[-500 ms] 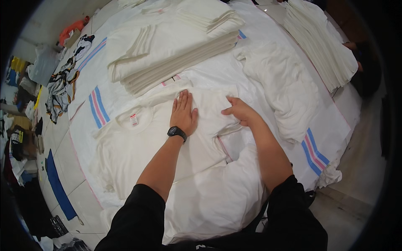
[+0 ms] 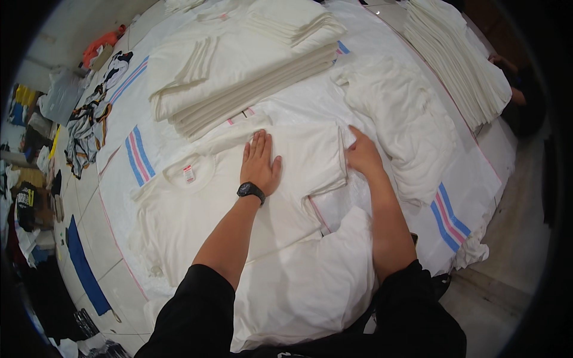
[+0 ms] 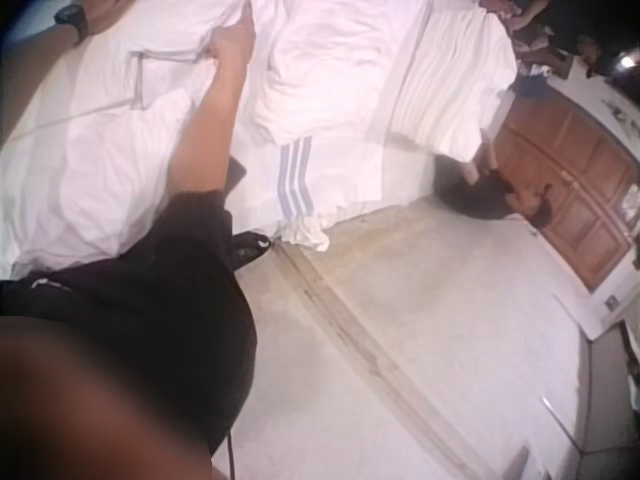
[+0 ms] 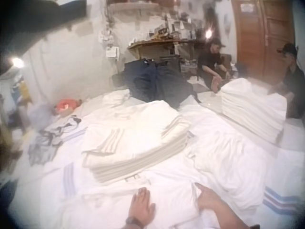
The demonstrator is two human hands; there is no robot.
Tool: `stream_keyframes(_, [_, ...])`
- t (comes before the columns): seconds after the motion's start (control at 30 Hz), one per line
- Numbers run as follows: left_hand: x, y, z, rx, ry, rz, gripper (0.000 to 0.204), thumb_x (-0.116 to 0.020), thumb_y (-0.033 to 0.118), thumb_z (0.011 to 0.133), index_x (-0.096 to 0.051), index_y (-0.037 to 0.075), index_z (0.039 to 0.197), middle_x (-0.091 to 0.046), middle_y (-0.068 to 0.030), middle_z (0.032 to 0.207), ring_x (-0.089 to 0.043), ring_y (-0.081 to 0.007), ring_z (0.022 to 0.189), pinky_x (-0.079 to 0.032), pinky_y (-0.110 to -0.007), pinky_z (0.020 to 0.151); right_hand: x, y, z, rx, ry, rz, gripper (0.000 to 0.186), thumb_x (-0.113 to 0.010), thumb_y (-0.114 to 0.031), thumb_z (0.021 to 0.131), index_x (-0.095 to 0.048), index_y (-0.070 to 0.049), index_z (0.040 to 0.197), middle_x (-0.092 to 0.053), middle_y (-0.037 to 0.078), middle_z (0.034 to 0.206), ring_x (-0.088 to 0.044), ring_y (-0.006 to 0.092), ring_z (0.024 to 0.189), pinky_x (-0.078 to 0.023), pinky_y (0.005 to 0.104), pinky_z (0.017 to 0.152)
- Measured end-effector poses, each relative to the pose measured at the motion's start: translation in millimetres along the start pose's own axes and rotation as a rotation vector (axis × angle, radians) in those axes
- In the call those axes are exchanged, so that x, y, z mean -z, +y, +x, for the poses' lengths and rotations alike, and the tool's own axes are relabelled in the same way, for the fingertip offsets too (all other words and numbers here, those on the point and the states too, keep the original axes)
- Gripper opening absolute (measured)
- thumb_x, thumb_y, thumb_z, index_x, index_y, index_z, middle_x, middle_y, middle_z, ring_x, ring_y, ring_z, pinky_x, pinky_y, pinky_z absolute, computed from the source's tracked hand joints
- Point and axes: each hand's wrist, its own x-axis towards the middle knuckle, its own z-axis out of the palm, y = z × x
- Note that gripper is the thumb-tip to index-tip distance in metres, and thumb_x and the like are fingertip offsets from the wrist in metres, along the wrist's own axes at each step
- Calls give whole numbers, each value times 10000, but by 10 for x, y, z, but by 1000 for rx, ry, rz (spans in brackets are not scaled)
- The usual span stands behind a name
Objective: The person sits on the floor and folds white shirts, then uses small scissors to trim loose threads from the collars and edges. The person handles shirts one at a time, smoothing them before cutting.
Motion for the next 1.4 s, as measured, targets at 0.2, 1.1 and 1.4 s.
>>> stream_keyframes(0.2, [-29, -12, 4, -3, -1, 15, 713, -490, 328, 1034, -324, -9, 1641, -263, -176, 1747, -192, -300, 1638, -125, -478, 1333, -1030, -213, 82, 784, 577, -90, 905, -728, -133, 936, -217, 6, 1670, -318, 259, 1688, -326, 432, 1543, -251, 495, 1292])
stream_keyframes(1.1, [-386, 812, 671, -523, -211, 27, 694, -477, 403, 1083, -321, 33, 1649, -282, -157, 1743, -218, -322, 1626, -178, -519, 1317, -247, 660, -301, 8, -176, 165, 208, -804, -130, 880, -639, -2, 880, -669, 101, 707, -643, 173, 511, -498, 330, 454])
stream_keyframes(1.4, [399, -190, -374, -307, 94, -8, 693, -608, 284, 1021, -379, 77, 1642, -298, -169, 1739, -225, -370, 1623, -130, -573, 1310, -29, -29, -707, 492, 56, -121, 252, -791, -129, 899, -667, -16, 1086, -738, 149, 1026, -734, 291, 870, -558, 412, 791])
